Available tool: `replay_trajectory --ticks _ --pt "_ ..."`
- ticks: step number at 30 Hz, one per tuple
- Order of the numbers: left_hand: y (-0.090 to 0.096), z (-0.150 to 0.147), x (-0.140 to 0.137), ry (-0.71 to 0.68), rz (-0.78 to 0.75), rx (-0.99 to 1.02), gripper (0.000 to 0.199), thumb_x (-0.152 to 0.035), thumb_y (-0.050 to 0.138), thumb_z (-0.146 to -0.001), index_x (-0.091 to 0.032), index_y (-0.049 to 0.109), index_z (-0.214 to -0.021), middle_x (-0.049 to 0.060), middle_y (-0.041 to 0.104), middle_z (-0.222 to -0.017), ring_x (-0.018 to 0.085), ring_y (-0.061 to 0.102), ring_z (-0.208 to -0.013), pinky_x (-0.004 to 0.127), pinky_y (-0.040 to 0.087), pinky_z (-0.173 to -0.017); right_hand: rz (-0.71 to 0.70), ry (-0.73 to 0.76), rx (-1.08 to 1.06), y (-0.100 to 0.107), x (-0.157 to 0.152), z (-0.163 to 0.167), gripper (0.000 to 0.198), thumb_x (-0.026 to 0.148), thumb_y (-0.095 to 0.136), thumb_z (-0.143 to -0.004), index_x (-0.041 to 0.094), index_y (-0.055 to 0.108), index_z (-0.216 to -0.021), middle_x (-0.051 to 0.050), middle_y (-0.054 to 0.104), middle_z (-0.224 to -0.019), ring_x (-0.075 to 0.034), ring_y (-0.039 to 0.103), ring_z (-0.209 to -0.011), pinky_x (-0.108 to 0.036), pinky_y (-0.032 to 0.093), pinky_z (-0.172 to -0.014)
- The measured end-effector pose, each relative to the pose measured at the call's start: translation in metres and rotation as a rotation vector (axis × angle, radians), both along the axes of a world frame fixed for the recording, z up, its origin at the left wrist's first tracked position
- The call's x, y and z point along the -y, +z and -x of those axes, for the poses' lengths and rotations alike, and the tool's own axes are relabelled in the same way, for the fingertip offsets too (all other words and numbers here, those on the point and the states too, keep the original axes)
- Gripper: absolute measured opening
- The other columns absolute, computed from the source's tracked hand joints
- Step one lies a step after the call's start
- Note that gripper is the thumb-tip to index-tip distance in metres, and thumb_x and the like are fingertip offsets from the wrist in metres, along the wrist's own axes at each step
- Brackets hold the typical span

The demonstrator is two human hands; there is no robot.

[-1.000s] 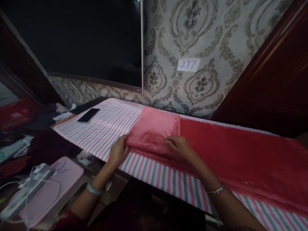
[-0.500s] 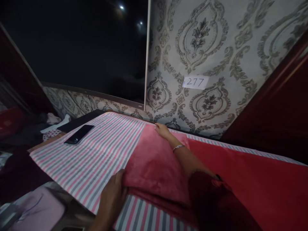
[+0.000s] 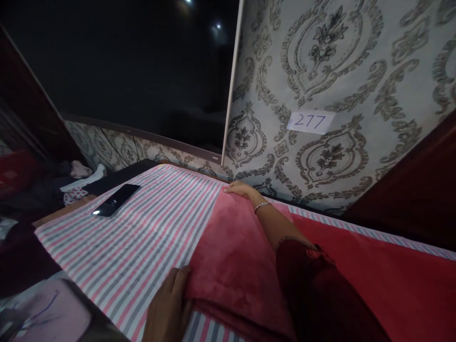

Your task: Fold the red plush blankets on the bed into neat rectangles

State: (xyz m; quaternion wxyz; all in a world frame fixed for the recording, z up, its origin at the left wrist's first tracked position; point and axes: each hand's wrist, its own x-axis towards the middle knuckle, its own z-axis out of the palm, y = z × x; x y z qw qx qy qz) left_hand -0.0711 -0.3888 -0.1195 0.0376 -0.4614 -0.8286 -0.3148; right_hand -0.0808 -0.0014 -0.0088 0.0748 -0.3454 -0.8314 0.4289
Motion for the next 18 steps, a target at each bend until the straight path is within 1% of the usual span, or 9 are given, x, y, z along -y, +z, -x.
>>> replay_trajectory --ticks 2,4,6,8,10,12,15,17,18 --pt "0.002 -0.001 0.001 0.005 -0.037 0.043 0.056 -0.002 0.042 -0.078 -0.025 0.057 -0.127 0.009 0.068 -0.115 0.025 0.067 -0.103 0.038 0.054 -0.087 0.010 -0.045 -0.033 -0.001 -0.002 0.008 0.023 0.037 0.076 -0.069 0.017 0.063 -0.067 0.003 0.060 -0.058 -0.012 0.051 -0.055 -0.024 0.041 -0.054" --pt "0.004 -0.001 0.002 0.010 -0.150 0.122 0.050 -0.004 0.038 -0.082 -0.022 0.057 -0.124 0.009 0.070 -0.111 0.025 0.069 -0.100 0.038 0.054 -0.087 -0.009 -0.089 -0.060 -0.006 -0.002 0.016 0.023 0.038 0.074 -0.071 0.017 0.064 -0.070 0.003 0.061 -0.059 -0.013 0.052 -0.056 -0.024 0.043 -0.055" --pt "0.005 -0.001 0.003 0.034 -0.270 0.244 0.041 -0.011 0.038 -0.086 -0.021 0.055 -0.122 0.008 0.073 -0.102 0.024 0.071 -0.091 0.037 0.056 -0.081 -0.044 -0.136 -0.081 -0.014 -0.001 0.024 0.027 0.041 0.075 -0.071 0.017 0.064 -0.071 0.002 0.061 -0.059 -0.013 0.053 -0.056 -0.025 0.043 -0.054" --pt "0.006 0.000 0.003 0.076 -0.346 0.358 0.035 -0.018 0.039 -0.089 -0.021 0.054 -0.121 0.007 0.074 -0.096 0.025 0.073 -0.085 0.035 0.056 -0.075 -0.096 -0.173 -0.087 -0.025 0.002 0.031 0.030 0.044 0.075 -0.071 0.017 0.063 -0.068 0.003 0.058 -0.055 -0.013 0.052 -0.055 -0.024 0.041 -0.052" --pt "0.006 -0.001 0.002 0.104 -0.384 0.402 0.034 -0.021 0.039 -0.091 -0.021 0.053 -0.122 0.008 0.074 -0.100 0.026 0.073 -0.090 0.036 0.057 -0.078 -0.159 -0.194 -0.078 -0.035 0.005 0.035 0.030 0.045 0.073 -0.074 0.017 0.063 -0.066 0.004 0.054 -0.052 -0.014 0.051 -0.055 -0.024 0.039 -0.052" --pt "0.006 -0.002 0.001 0.101 -0.402 0.387 0.037 -0.023 0.039 -0.091 -0.019 0.054 -0.125 0.011 0.073 -0.110 0.027 0.072 -0.100 0.040 0.056 -0.087 -0.228 -0.195 -0.062 -0.040 0.008 0.038 0.030 0.044 0.069 -0.077 0.017 0.064 -0.066 0.004 0.054 -0.053 -0.014 0.054 -0.059 -0.023 0.039 -0.054" --pt "0.003 0.000 0.003 0.052 -0.376 0.377 0.039 -0.023 0.040 -0.091 -0.019 0.056 -0.126 0.012 0.072 -0.114 0.027 0.071 -0.103 0.042 0.055 -0.092 -0.330 -0.157 -0.042 -0.035 0.010 0.035 0.024 0.038 0.064 -0.083 0.016 0.071 -0.078 0.000 0.067 -0.070 -0.017 0.063 -0.075 -0.024 0.045 -0.066" --pt "0.004 0.007 0.008 0.006 -0.334 0.383 0.043 -0.022 0.040 -0.090 -0.019 0.054 -0.130 0.011 0.072 -0.116 0.027 0.071 -0.103 0.040 0.056 -0.091 -0.397 -0.122 -0.036 -0.027 0.012 0.026 0.025 0.032 0.060 -0.087 0.014 0.074 -0.098 -0.006 0.075 -0.095 -0.020 0.066 -0.092 -0.026 0.047 -0.080" --pt "0.006 0.012 0.012 -0.029 -0.310 0.372 0.045 -0.022 0.042 -0.089 -0.019 0.053 -0.132 0.011 0.071 -0.117 0.026 0.071 -0.104 0.040 0.056 -0.090 -0.429 -0.103 -0.034 -0.023 0.014 0.019 0.030 0.029 0.058 -0.089 0.014 0.072 -0.110 -0.008 0.074 -0.108 -0.021 0.065 -0.102 -0.028 0.047 -0.087"
